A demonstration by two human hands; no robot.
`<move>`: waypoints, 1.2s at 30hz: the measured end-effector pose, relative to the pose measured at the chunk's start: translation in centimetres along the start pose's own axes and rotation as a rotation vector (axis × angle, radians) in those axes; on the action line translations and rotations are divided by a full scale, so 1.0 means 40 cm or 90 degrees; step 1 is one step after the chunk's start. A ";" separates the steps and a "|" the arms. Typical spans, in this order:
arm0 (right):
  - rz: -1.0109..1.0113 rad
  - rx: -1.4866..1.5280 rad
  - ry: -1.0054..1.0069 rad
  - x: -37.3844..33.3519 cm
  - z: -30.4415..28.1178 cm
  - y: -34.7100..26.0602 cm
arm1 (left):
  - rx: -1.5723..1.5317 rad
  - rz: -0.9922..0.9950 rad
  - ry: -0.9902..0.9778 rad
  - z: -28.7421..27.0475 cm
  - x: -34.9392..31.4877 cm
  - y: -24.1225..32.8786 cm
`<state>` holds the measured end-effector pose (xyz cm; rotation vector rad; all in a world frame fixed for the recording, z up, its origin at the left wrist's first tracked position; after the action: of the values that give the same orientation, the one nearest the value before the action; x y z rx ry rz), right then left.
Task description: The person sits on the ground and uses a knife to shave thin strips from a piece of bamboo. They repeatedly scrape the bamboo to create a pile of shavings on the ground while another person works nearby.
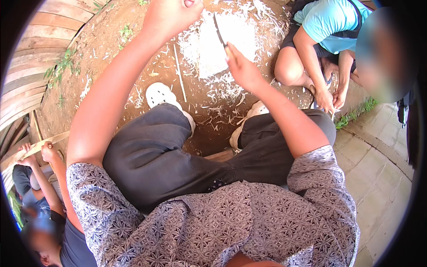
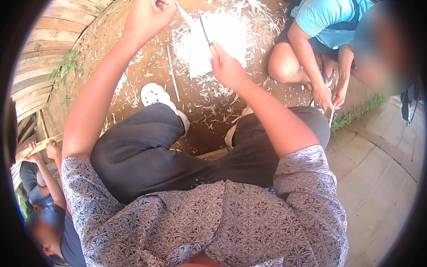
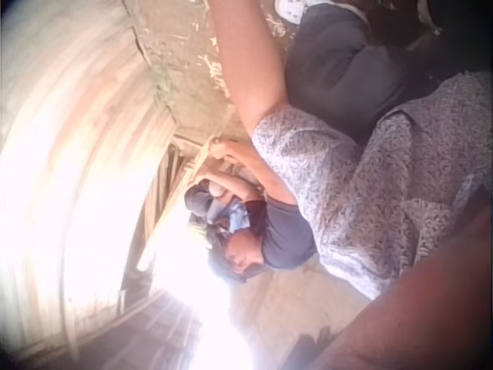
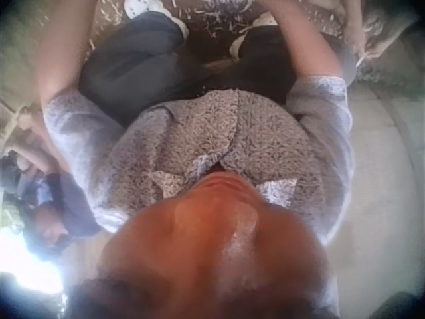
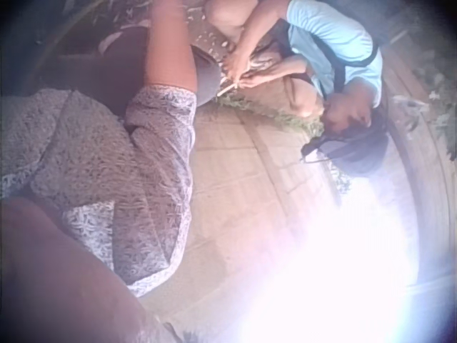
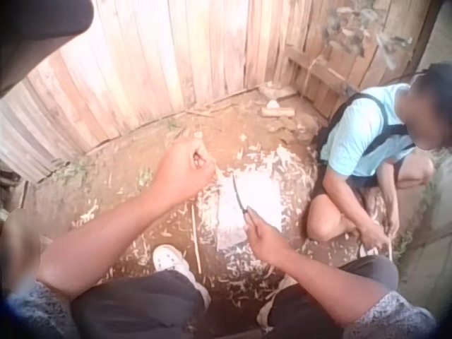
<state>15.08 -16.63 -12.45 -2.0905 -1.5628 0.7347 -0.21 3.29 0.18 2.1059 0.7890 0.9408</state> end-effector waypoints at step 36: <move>-0.050 0.018 0.136 0.056 -0.052 -0.025 | 0.008 -0.008 0.037 0.008 -0.020 -0.014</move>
<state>16.18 -14.24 -10.59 -2.0008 -1.4988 0.4855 -0.54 2.93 -0.71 2.0900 0.8378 0.9971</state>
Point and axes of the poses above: each hand's wrist, its own x-axis towards the middle knuckle, its own z-axis out of the palm, y = z × x, the point moved 1 cm from there along x, towards the middle knuckle, and after that the axes turned 13 degrees about -x, right-handed, at the moved point
